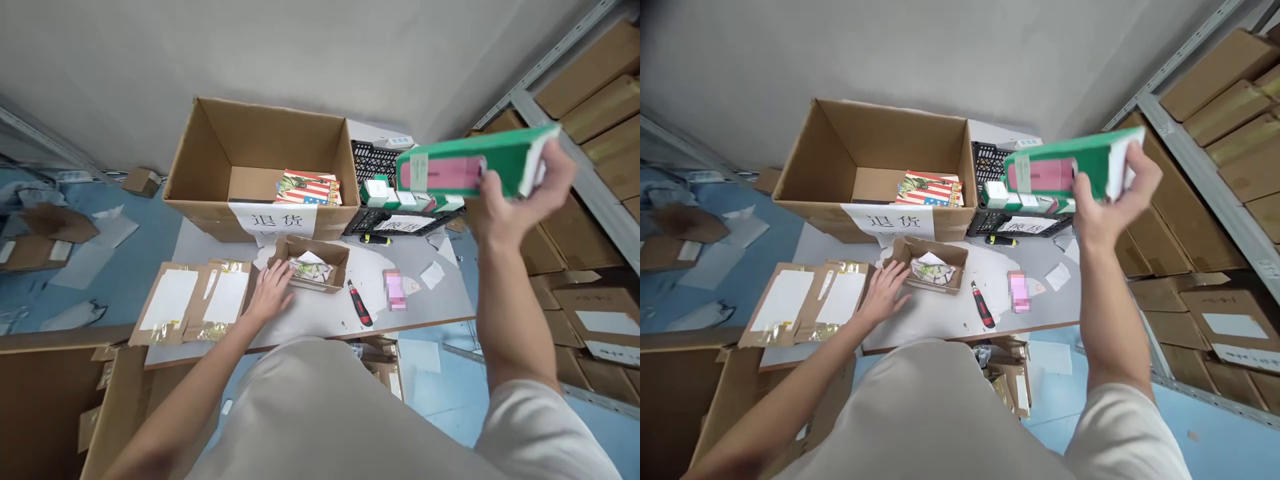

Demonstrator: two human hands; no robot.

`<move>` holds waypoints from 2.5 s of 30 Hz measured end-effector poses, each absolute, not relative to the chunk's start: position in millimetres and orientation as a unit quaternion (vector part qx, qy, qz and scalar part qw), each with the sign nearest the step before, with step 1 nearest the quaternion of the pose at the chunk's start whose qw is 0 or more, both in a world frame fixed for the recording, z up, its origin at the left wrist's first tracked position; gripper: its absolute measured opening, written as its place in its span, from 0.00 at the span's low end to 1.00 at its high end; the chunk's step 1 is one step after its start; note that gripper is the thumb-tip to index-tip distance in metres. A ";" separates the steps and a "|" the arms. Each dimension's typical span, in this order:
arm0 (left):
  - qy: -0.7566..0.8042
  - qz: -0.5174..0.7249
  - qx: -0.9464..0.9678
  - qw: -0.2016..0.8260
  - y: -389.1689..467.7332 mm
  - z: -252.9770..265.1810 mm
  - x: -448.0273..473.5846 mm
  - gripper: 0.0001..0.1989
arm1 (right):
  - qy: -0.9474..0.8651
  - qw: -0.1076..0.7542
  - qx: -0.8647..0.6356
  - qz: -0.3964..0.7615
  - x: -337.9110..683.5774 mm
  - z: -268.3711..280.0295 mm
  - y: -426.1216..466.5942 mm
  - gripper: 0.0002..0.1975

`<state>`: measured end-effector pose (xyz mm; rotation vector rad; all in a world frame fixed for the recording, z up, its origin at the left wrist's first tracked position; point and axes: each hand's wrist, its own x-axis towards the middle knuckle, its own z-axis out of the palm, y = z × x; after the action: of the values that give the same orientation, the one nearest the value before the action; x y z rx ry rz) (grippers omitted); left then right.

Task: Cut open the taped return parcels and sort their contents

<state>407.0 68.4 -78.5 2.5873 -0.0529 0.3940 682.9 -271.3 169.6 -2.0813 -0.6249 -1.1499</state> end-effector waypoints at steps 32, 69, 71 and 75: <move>0.096 0.167 0.963 0.189 45.9 -81.9 363.1 0.18 | -0.251 0.289 -0.919 -0.090 796.2 -2.5 -175.1 0.30; 0.217 -0.057 0.794 0.565 52.3 -182.1 300.2 0.53 | -0.031 0.576 -0.777 0.251 397.7 -172.6 -217.6 0.44; 0.238 -0.072 0.780 0.574 50.6 -186.2 301.1 0.51 | -0.019 0.544 -0.798 0.259 394.5 -175.3 -216.0 0.43; 0.263 -0.075 0.754 0.597 46.9 -186.2 307.4 0.49 | -0.009 0.509 -0.820 0.263 393.6 -174.7 -207.1 0.40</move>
<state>307.4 46.9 -186.2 1.7493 0.6114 -0.1739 393.6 -207.1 -174.7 -1.9750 -0.0210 0.6330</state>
